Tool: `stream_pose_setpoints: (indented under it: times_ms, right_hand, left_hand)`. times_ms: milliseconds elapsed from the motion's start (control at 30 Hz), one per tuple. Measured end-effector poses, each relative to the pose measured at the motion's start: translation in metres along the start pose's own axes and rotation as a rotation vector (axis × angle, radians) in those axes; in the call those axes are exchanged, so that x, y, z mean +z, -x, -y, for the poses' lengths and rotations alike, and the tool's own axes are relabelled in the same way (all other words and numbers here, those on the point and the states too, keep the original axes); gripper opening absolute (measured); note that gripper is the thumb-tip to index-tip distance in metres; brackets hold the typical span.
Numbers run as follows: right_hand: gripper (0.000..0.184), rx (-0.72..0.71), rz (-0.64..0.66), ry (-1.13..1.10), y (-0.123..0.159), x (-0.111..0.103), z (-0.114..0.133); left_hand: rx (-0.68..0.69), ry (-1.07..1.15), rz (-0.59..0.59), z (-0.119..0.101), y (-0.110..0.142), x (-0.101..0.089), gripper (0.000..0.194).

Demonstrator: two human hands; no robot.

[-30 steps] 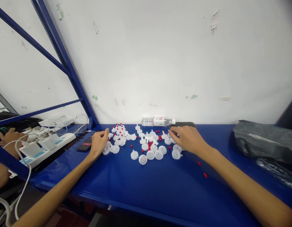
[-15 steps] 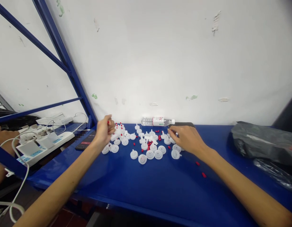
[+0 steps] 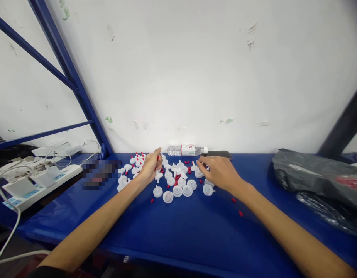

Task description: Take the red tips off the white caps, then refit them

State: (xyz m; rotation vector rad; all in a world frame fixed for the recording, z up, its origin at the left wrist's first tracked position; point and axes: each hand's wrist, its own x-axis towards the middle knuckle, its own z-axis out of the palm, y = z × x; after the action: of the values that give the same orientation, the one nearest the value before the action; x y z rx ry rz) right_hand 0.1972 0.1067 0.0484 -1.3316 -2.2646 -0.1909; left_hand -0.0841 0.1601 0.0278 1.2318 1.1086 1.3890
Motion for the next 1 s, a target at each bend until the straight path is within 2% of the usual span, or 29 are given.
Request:
stream_pose_setpoints:
  times_ms: [200,533,1000]
  right_hand:
    - [0.030,-0.008,-0.006,0.001,0.0004,0.0024,-0.0006]
    - [0.033,-0.021,-0.005,-0.004,0.0006,0.0044,-0.0021]
    - [0.034,-0.022,0.011,-0.009,0.0009,0.0049,-0.0019]
  left_hand:
    - [0.015,0.025,0.022,0.0048,0.0052,0.0031,0.031]
    - [0.055,0.041,0.037,-0.0021,0.0093,0.0071,0.031]
    - [0.084,-0.078,0.049,-0.0036,0.0081,0.0075,0.029]
